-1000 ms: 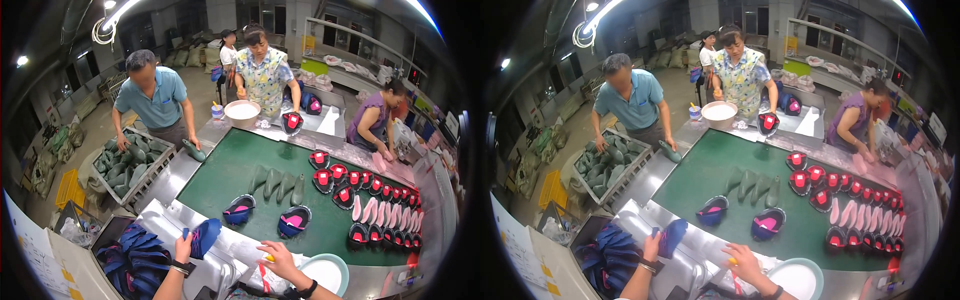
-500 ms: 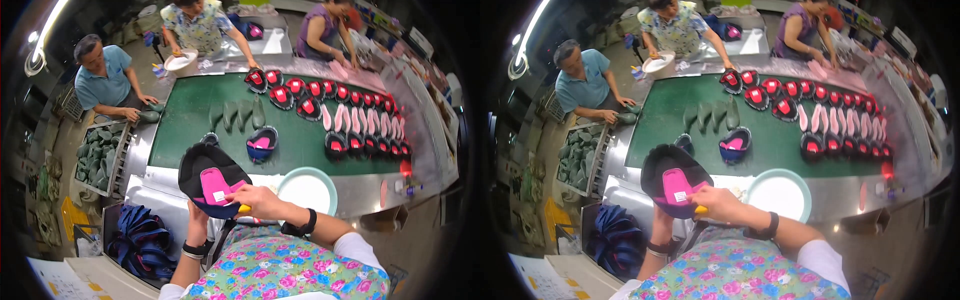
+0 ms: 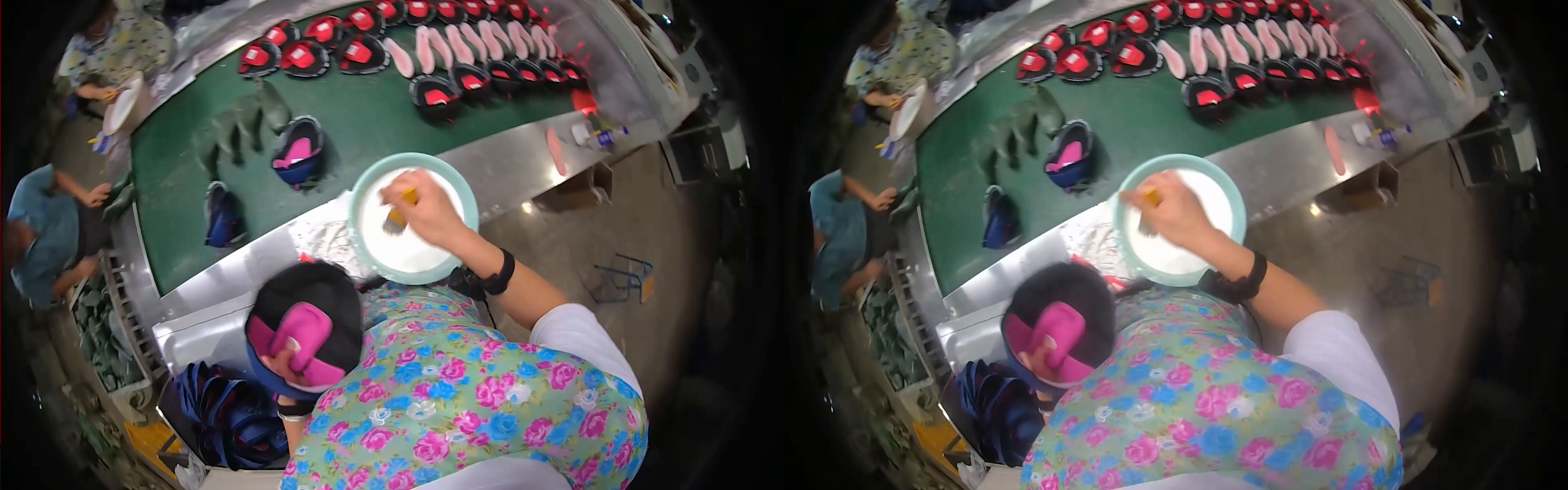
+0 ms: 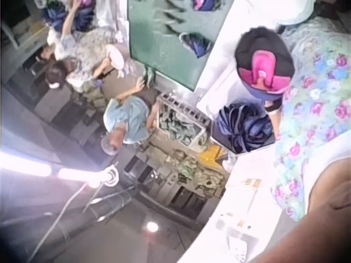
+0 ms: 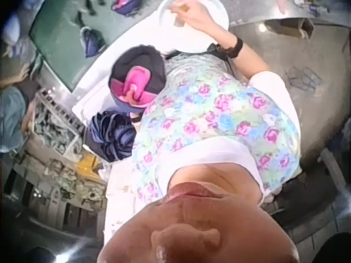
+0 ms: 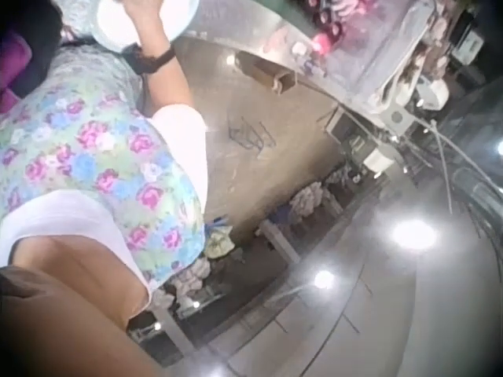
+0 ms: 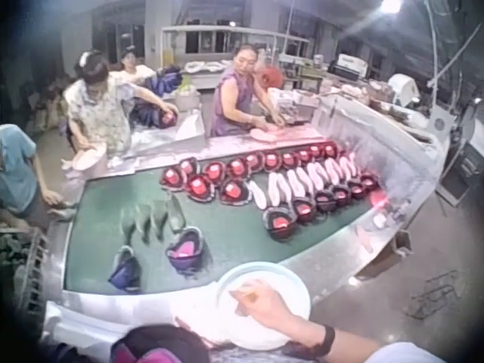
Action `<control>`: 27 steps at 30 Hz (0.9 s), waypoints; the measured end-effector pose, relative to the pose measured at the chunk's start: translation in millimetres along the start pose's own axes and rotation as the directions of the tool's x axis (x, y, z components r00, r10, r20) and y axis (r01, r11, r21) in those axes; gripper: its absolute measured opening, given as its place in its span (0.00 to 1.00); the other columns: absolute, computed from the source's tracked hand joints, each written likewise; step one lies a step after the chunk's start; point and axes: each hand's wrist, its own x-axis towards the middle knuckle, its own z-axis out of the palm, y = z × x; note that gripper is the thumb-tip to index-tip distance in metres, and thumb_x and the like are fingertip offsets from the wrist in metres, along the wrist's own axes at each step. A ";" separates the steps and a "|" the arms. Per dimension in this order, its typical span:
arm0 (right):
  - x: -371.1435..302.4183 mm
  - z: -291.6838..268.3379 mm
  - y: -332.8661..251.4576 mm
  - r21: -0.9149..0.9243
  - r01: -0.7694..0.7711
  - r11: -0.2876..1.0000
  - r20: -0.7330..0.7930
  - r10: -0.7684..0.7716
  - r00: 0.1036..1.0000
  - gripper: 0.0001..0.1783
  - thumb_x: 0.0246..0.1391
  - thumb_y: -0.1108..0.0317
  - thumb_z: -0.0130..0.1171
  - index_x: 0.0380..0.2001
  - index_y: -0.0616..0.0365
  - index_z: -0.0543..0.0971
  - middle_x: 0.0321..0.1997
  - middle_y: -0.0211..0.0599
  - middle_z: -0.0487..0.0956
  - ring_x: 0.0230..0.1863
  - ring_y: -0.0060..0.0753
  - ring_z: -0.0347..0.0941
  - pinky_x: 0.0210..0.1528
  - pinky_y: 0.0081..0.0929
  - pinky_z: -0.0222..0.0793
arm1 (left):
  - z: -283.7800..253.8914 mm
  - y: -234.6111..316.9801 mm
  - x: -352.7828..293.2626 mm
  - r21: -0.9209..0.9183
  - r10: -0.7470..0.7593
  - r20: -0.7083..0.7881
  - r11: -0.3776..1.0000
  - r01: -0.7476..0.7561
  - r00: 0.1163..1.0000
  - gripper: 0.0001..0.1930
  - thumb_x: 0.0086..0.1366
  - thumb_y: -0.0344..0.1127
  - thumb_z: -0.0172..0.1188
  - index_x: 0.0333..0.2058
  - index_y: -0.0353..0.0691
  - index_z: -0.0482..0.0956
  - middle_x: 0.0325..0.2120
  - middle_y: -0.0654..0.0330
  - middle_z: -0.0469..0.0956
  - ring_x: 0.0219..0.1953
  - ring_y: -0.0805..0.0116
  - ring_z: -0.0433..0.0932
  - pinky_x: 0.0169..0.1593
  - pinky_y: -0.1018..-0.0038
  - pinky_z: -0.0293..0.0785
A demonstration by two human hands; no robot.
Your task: Applying glue to the interior of shoe uppers using a brush and a bowl of adhesive.
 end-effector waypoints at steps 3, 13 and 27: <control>-27.5 -16.0 80.8 0.112 -0.440 0.891 -0.177 0.453 0.874 0.19 0.49 0.54 0.65 0.24 0.63 0.82 0.23 0.43 0.78 0.23 0.34 0.74 0.29 0.29 0.67 | -29.6 -46.5 -5.2 0.171 -0.014 0.136 0.985 -0.009 0.991 0.29 0.50 0.24 0.65 0.54 0.38 0.70 0.50 0.56 0.74 0.49 0.61 0.74 0.53 0.66 0.72; -86.4 17.0 148.3 0.004 -0.451 0.892 -0.163 0.446 0.880 0.10 0.44 0.69 0.67 0.31 0.60 0.83 0.32 0.47 0.81 0.32 0.41 0.80 0.37 0.28 0.74 | 54.2 42.4 11.6 0.268 -0.365 0.640 0.931 0.248 0.676 0.36 0.58 0.24 0.60 0.64 0.38 0.54 0.57 0.58 0.66 0.57 0.66 0.66 0.61 0.66 0.63; -55.0 -23.1 13.9 0.466 -0.147 0.873 -0.023 0.178 0.984 0.10 0.46 0.74 0.66 0.35 0.61 0.83 0.32 0.32 0.82 0.33 0.19 0.76 0.37 0.16 0.71 | 129.8 -24.5 63.5 0.244 -0.160 0.707 0.969 -0.026 0.689 0.29 0.64 0.33 0.57 0.62 0.35 0.58 0.52 0.58 0.70 0.53 0.71 0.68 0.56 0.73 0.65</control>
